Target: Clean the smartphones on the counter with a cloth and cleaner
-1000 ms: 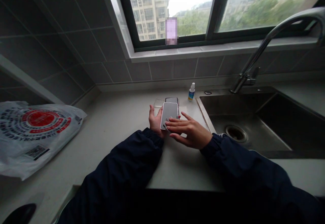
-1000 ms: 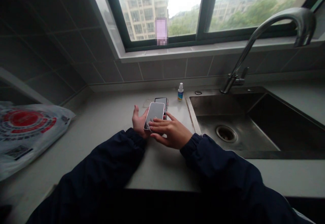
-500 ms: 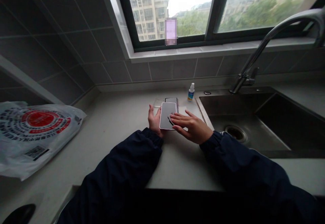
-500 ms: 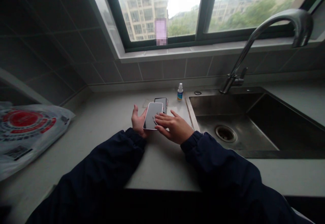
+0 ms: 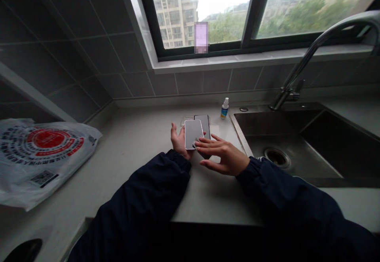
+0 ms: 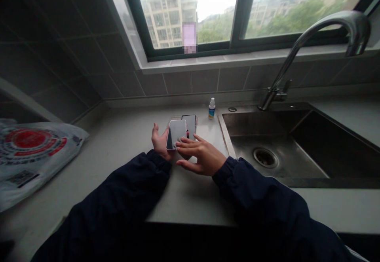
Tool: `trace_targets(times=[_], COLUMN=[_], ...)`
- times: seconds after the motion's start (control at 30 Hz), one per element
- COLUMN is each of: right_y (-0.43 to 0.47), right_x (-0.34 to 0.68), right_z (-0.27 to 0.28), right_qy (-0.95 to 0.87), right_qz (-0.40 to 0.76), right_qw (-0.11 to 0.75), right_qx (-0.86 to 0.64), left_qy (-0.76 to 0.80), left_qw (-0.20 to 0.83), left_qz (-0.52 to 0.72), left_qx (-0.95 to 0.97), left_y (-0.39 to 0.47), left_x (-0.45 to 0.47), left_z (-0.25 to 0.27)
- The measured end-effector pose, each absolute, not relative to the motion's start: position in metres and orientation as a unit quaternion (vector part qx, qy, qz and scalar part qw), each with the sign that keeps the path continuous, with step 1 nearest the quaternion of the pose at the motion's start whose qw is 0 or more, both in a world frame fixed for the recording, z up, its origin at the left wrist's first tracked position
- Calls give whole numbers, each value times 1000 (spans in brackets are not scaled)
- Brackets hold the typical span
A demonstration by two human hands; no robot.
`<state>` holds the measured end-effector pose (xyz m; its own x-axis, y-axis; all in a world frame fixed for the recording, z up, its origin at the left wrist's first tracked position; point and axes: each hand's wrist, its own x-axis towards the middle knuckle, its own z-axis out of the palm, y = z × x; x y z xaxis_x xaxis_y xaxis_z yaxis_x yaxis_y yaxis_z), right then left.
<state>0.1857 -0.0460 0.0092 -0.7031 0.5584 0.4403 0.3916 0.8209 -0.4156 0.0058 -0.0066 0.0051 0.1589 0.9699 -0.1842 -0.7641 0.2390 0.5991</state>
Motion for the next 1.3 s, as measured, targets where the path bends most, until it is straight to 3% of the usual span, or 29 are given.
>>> trace_targets(times=[0.7,1.0,1.3], right_y=[-49,-41,-39], right_x=[177,180,182], right_z=[7,0,0], right_qy=[-924,-889,-849], right_qz=[111,77,24], right_qw=[123,173,224], right_qx=[-344,-417,-477], left_qy=[273,198,187], left_qw=[733,806,797], left_qz=[577,503,492], left_qx=[233,241,296], left_y=[-20,-34,-36], left_x=[21,35,36], left_z=[8,7,5])
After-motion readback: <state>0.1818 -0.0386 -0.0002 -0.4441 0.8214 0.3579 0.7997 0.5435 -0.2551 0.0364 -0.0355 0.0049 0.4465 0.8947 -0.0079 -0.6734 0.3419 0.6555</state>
